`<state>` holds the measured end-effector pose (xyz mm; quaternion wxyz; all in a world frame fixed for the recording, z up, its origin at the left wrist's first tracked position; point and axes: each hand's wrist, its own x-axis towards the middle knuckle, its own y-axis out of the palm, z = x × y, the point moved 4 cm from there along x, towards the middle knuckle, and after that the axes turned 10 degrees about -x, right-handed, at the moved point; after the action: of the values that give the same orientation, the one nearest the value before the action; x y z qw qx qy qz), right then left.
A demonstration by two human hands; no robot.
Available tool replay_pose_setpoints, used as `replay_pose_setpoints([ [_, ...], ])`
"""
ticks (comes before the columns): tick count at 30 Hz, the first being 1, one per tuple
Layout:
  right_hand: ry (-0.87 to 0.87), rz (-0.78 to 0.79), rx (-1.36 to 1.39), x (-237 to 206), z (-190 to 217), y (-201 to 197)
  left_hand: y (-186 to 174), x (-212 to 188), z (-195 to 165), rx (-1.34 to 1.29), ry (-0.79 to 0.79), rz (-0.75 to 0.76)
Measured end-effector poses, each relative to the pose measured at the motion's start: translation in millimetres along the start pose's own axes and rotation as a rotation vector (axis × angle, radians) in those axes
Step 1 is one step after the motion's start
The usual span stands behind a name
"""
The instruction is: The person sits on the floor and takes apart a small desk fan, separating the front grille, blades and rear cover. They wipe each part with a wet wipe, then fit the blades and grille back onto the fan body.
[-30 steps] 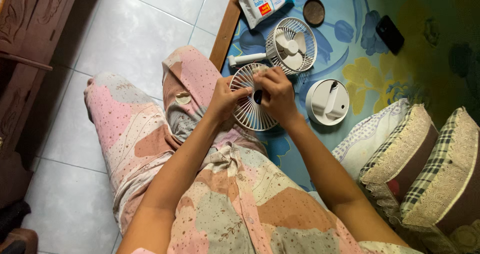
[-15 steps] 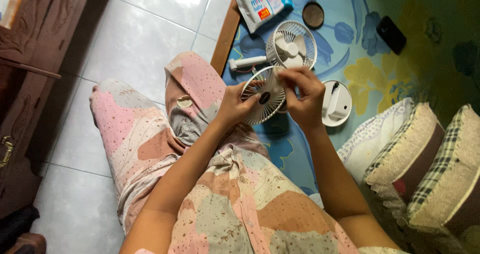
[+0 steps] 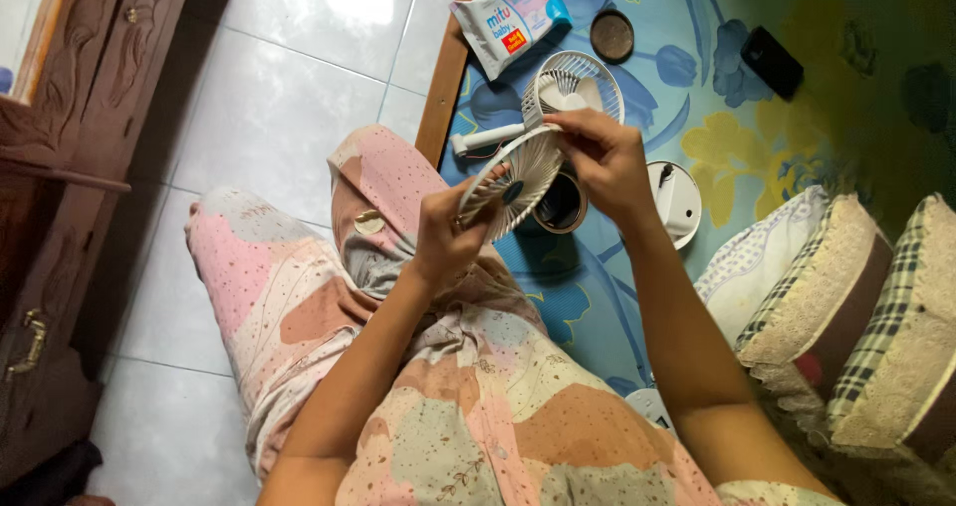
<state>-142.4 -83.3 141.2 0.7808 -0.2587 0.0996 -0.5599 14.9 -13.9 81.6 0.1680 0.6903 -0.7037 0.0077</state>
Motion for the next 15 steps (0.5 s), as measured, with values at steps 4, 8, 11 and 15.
replay_pose_setpoints([
  [4, -0.113, 0.063, -0.268, 1.8, 19.0, 2.7, -0.4, 18.1, -0.4, 0.034, -0.056, 0.173],
  [8, -0.507, 0.090, -0.564, -8.8, 52.0, 28.1, 7.7, 15.1, 3.2, 0.002, -0.077, 0.035],
  [11, -0.451, -0.028, -0.570, 0.0, 47.4, 17.4, -2.5, 9.3, 5.8, -0.049, -0.109, -0.089],
  [15, -0.046, 0.067, 0.050, 15.2, 19.2, 0.9, -8.0, 4.8, 1.1, -0.174, 0.021, -0.129],
])
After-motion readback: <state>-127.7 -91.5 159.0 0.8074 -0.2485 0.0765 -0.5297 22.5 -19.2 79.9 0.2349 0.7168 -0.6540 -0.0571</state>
